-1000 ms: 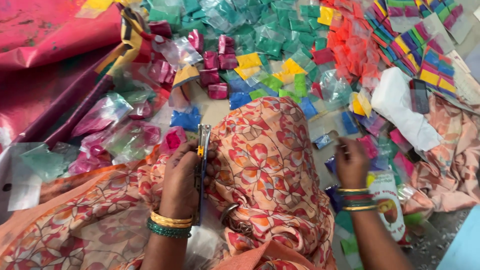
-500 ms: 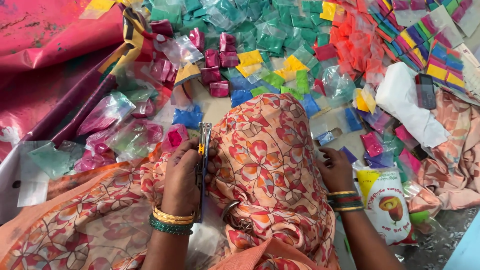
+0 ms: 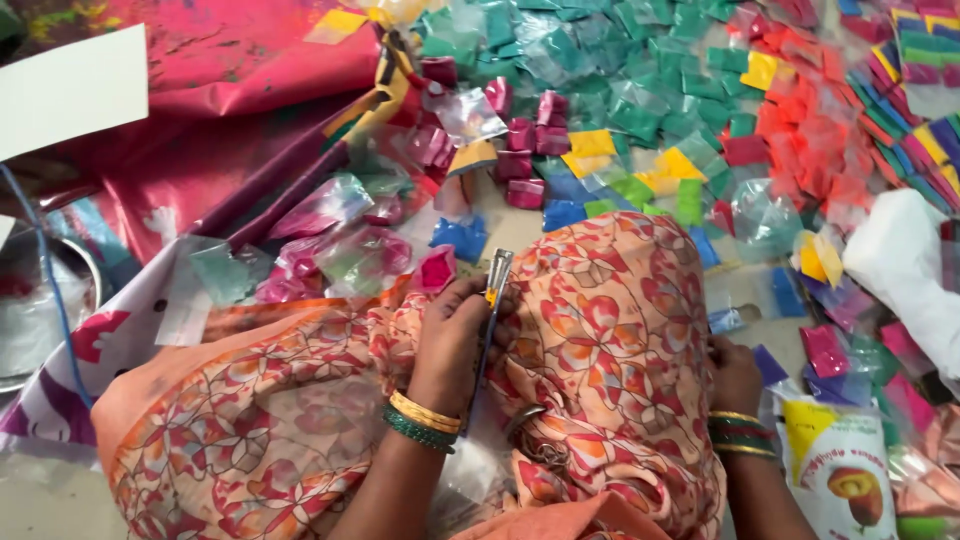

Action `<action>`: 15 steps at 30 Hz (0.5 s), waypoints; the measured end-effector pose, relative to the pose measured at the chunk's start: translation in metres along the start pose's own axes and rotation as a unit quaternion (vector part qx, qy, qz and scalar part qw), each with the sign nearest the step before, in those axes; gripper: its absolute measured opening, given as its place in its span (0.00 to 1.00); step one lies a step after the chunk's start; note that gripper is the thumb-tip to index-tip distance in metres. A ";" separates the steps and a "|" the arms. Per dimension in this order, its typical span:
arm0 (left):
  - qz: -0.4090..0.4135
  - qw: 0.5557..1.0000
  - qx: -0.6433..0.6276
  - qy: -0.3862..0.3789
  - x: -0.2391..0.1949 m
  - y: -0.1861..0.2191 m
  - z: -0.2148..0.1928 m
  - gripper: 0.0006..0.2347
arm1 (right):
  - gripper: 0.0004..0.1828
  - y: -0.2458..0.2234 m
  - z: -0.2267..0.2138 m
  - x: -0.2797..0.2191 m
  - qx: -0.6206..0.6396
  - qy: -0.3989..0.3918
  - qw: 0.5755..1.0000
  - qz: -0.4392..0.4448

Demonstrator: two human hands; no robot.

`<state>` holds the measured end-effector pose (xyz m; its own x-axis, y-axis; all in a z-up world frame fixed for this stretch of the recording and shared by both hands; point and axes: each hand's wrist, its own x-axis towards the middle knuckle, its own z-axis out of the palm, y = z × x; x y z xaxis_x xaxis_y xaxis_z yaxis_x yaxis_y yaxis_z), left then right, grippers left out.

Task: The person is packaging small bags of colorful powder and sealing them with a stapler.

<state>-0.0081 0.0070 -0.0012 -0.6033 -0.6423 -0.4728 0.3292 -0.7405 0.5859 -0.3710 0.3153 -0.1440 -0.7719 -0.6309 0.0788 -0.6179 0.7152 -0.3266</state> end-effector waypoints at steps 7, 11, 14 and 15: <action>-0.017 1.000 -0.004 0.001 0.001 -0.005 0.000 0.11 | 0.18 -0.036 -0.038 -0.017 0.144 -0.026 0.986 0.084; -0.007 1.000 0.000 -0.002 0.005 -0.010 -0.002 0.11 | 0.15 -0.040 -0.050 -0.030 0.120 -0.037 0.987 0.101; 0.008 1.000 0.016 0.003 0.009 -0.016 -0.002 0.12 | 0.15 -0.038 -0.059 -0.030 0.106 -0.052 0.986 0.121; 0.019 1.000 0.017 0.000 0.012 -0.022 -0.004 0.12 | 0.15 -0.032 -0.062 -0.030 0.129 -0.071 0.977 0.153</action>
<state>-0.0199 0.0145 -0.0227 -0.5902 -0.6702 -0.4499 0.3272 -0.7081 0.6257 -0.3371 0.3300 -0.0778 -0.8747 -0.4479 -0.1852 -0.2894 0.7892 -0.5417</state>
